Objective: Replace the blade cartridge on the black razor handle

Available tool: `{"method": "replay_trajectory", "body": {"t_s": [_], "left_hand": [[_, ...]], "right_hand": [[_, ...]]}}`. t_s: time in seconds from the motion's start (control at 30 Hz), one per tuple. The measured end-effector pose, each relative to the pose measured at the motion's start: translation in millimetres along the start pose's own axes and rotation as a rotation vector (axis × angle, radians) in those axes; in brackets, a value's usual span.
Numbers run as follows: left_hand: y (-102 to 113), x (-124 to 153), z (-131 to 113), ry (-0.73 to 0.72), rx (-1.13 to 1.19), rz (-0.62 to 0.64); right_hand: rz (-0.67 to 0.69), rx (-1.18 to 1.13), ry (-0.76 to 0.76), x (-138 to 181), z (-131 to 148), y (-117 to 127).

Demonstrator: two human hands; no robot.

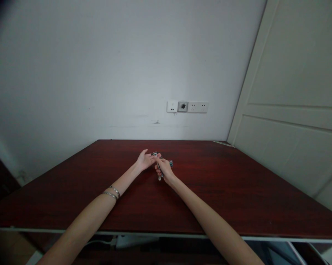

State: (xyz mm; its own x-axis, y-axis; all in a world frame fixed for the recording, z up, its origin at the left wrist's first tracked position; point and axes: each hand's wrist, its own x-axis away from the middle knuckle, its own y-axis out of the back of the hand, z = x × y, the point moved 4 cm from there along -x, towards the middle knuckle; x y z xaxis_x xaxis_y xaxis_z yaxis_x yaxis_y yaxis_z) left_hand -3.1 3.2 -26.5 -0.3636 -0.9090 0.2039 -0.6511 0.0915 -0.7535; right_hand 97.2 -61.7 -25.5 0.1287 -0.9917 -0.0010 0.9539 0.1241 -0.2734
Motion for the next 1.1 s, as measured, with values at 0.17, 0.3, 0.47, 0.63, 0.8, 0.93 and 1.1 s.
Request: {"method": "replay_trajectory", "body": {"t_s": [0.17,0.3,0.47,0.63,0.8,0.93,1.1], "left_hand": [[-5.3,0.7,7.9,0.033,0.007,0.04],[-9.6,1.6,11.0,0.043,0.008,0.054],[-17.3,4.2,14.6,0.014,0.046,0.053],[-22.7,6.2,18.8,-0.012,0.098,0.057],[-24.9,8.4,21.4,-0.012,0.112,0.042],[-25.7,9.4,21.9,-0.013,0.12,0.032],[-25.4,10.7,22.1,-0.032,0.123,0.025]], "right_hand": [[0.025,-0.106,-0.116,3.8,-4.2,-4.1],[0.076,-0.194,-0.241,8.7,-7.2,-9.7],[0.086,-0.25,-0.319,13.9,-6.5,-12.5],[0.092,-0.255,-0.339,13.3,-9.6,-11.8],[0.092,-0.21,-0.312,10.7,-14.6,-9.6],[0.065,-0.19,-0.293,10.8,-14.6,-9.0],[0.05,-0.168,-0.298,13.2,-12.7,-10.6]]}}
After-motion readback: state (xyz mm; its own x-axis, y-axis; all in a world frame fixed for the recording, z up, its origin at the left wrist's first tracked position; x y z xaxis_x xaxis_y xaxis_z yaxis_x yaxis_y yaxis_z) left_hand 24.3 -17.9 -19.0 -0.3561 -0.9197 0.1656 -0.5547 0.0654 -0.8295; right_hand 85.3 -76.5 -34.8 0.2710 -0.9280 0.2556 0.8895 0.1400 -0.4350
